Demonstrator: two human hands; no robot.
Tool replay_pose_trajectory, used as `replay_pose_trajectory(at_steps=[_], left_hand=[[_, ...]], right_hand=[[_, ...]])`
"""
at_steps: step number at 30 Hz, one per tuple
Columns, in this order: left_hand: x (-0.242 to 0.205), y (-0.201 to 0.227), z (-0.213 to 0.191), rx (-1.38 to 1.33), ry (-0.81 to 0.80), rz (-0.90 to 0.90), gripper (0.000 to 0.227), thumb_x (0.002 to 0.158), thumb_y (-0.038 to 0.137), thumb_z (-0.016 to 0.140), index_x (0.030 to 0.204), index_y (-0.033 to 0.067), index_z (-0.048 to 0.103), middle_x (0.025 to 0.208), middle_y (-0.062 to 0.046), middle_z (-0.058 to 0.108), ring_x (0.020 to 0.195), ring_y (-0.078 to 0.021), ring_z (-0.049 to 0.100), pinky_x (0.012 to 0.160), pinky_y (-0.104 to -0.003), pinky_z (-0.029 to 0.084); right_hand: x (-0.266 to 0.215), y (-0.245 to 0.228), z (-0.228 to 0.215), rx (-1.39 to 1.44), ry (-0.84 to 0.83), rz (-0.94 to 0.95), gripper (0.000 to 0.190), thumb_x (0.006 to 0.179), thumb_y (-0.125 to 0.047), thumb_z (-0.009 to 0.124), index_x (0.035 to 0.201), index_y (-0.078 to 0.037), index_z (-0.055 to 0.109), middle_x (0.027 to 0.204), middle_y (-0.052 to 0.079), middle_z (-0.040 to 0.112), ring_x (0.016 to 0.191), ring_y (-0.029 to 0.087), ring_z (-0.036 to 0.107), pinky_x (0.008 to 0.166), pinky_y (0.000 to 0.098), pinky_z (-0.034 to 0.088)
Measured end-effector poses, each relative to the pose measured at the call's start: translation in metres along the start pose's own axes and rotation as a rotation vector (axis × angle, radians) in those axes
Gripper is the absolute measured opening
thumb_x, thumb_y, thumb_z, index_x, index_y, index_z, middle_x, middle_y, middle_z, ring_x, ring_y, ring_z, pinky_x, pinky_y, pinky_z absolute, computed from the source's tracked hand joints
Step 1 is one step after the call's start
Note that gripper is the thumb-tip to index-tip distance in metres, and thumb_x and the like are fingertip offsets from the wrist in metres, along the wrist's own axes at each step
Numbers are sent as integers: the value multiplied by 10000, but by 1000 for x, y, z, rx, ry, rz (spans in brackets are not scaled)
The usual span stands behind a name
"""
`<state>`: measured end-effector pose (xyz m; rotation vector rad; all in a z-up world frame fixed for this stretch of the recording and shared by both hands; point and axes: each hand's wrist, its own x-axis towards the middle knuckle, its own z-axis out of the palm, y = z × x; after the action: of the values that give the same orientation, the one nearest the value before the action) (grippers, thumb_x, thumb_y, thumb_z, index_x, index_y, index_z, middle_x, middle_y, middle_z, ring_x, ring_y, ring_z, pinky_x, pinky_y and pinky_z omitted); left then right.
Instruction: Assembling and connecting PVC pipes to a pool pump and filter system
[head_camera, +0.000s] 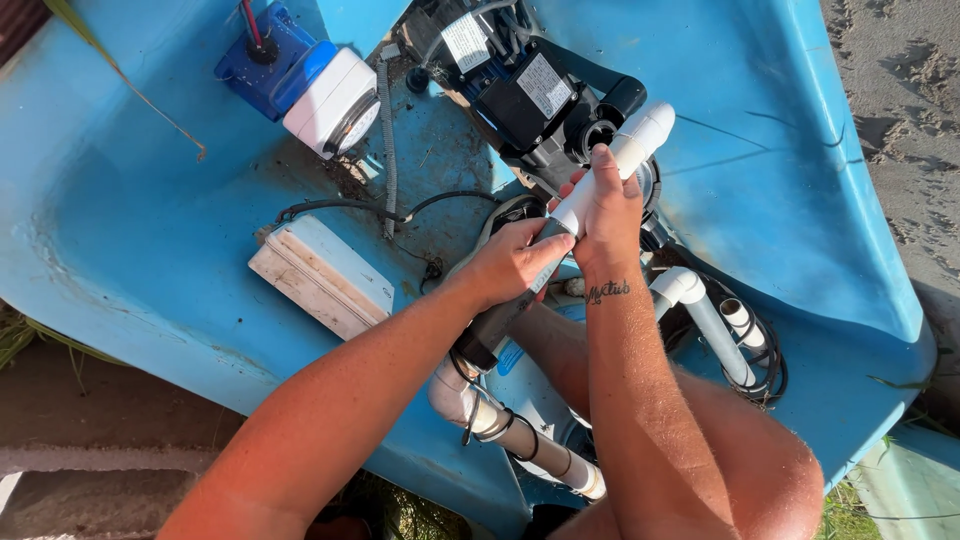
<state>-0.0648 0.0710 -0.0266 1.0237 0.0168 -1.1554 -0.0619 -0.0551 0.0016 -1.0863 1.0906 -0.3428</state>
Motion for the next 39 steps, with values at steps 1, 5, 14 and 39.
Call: replay_pose_trajectory(at_steps=[1,5,14,39], left_hand=[[0,-2,-1,-1,-1,11,291,924,270,600,926,-20,626,659,-231,627,395,-305,629,249,-329,486],[3,-2,0,18,-28,17,314,921,309,609,941,-4,631,670,-221,637,399,-292,634,273,-317,497],[-4,23,2,187,-63,2,536,881,385,651,1215,-26,567,950,-262,644,694,-334,725,602,-431,610],[-58,208,43,1276,125,658,697,772,358,768,1341,56,504,1179,-189,649,1039,-404,664,837,-581,536]], right_hand=[[2,2,0,-32,13,-6,305,880,-270,708,996,-58,521,712,118,607,553,203,635,439,399,587],[7,4,-3,-84,38,-26,306,889,-284,691,1010,-61,519,703,129,613,549,214,646,434,398,597],[14,-4,-7,124,-46,77,425,857,-486,630,931,-75,552,701,100,595,644,221,656,661,459,641],[-74,-116,-21,-102,-478,-282,556,946,-544,537,1276,-97,549,1192,109,609,1183,287,546,1026,679,371]])
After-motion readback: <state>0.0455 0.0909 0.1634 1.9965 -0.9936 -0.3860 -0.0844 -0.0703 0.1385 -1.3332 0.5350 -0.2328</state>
